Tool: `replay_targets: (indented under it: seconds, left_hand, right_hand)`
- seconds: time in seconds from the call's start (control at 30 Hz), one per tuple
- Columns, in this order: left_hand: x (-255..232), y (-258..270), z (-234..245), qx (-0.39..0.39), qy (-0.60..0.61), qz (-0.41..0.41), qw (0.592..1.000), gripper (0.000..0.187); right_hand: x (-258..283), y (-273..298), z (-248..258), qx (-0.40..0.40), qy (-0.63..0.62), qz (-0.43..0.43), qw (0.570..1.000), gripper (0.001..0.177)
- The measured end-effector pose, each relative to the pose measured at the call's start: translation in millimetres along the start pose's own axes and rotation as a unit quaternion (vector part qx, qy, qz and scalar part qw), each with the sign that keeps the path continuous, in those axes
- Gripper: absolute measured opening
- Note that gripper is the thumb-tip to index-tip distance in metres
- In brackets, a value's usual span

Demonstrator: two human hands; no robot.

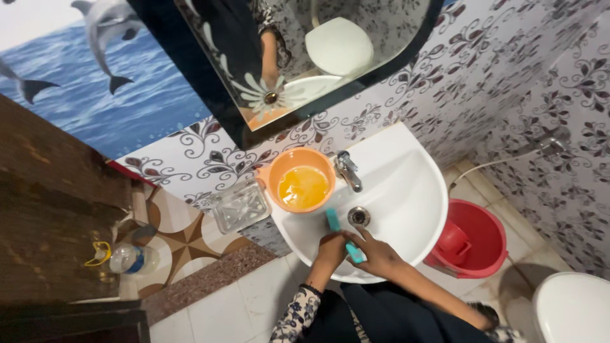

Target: The person scrubs a white bathroom sink using a blue scrub brush. They repeatedly dip the brush into an orange bowl containing soapy water and scrub various areas of the sink basin, including around the drain and under the faucet.

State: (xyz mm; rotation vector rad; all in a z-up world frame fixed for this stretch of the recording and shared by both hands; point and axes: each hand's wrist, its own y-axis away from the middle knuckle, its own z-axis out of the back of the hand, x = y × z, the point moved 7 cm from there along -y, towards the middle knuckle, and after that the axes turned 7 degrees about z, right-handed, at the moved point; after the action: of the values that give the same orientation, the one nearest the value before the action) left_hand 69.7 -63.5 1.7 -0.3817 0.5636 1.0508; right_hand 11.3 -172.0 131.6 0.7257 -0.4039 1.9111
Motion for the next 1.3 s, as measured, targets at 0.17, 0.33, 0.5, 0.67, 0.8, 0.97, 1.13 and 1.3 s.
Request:
replay_targets:
  seconds: [0.17,0.33,0.5,0.67,0.8,0.97,1.13,1.3]
  left_hand:
    - [-9.2,22.3,15.4,-0.087,0.049,-0.019,0.995,0.011]
    - [-4.4,29.2,8.4,-0.113,0.047,-0.058,0.991,0.04]
    - [12.6,19.4,10.2,-0.048,-0.115,-0.011,0.992,0.073]
    - [47.8,15.9,38.6,-0.045,-0.172,0.054,0.983,0.062]
    - [43.4,17.2,30.5,-0.008,-0.173,0.061,0.983,0.06]
    - [40.7,14.1,35.2,-0.033,-0.156,0.06,0.985,0.053]
    - [37.6,14.6,43.5,-0.075,-0.139,0.051,0.986,0.049]
    - [36.6,9.6,49.3,-0.057,-0.134,0.071,0.987,0.046]
  right_hand:
    - [-5.6,11.6,-37.9,0.06,-0.049,-0.008,0.997,0.064]
    - [-65.1,-19.0,-69.0,0.007,-0.003,0.034,0.999,0.051]
    - [-150.0,-3.8,-38.9,0.1,0.084,-0.195,0.972,0.062]
    - [-171.9,-19.4,-0.2,0.048,0.058,-0.197,0.978,0.044]
    - [-179.8,-28.6,6.7,0.082,0.061,-0.204,0.974,0.037]
    - [-225.8,-24.9,115.5,0.0,0.167,-0.209,0.964,0.02]
    - [-203.1,-38.4,110.9,-0.124,0.175,-0.052,0.975,0.008]
    - [-156.9,-80.7,-30.9,0.058,0.084,-0.079,0.992,0.028]
